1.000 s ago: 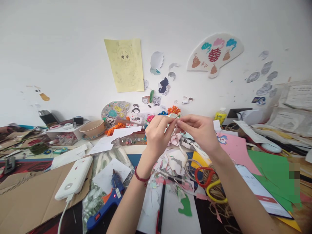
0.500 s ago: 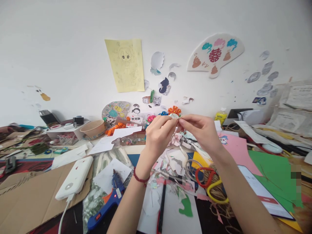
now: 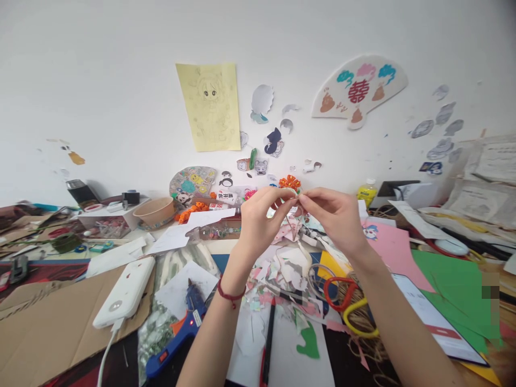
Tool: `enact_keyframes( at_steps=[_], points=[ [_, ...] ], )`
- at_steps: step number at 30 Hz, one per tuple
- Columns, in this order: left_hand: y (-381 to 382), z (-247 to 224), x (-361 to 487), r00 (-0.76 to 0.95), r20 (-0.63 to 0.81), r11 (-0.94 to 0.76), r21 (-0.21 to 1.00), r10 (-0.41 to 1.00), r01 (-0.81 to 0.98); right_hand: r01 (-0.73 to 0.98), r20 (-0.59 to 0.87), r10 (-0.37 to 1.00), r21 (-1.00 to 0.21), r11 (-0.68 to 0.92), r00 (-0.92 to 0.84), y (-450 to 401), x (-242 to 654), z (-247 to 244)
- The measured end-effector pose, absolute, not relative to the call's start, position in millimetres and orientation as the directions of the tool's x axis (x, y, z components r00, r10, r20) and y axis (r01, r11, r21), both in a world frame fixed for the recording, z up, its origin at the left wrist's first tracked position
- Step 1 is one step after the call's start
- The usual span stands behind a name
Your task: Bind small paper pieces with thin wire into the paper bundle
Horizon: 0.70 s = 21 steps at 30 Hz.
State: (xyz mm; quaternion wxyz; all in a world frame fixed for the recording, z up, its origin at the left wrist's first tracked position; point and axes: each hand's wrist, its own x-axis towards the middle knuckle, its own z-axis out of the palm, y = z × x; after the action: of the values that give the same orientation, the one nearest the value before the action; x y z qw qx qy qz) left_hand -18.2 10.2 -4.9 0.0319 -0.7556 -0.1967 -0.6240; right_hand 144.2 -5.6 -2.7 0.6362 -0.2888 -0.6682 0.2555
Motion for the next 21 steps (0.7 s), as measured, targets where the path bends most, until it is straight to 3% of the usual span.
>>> enact_keyframes(
  at_steps=[7, 13, 21],
  points=[
    [8.9, -5.2, -13.1, 0.133, 0.945, -0.912, 0.241, 0.299, 0.333, 0.156, 0.761, 0.649, -0.643, 0.75, 0.018, -4.0, 143.8, -6.3],
    [8.3, -7.9, -6.3, 0.027, 0.91, -0.886, 0.395, 0.414, 0.243, 0.146, 0.747, 0.659, -0.664, 0.734, 0.088, -7.5, 138.1, -6.1],
    [3.4, -9.9, 0.2, -0.035, 0.854, -0.844, 0.518, 0.518, 0.14, 0.147, 0.783, 0.621, -0.62, 0.771, 0.042, -7.1, 136.1, -6.8]
  ],
)
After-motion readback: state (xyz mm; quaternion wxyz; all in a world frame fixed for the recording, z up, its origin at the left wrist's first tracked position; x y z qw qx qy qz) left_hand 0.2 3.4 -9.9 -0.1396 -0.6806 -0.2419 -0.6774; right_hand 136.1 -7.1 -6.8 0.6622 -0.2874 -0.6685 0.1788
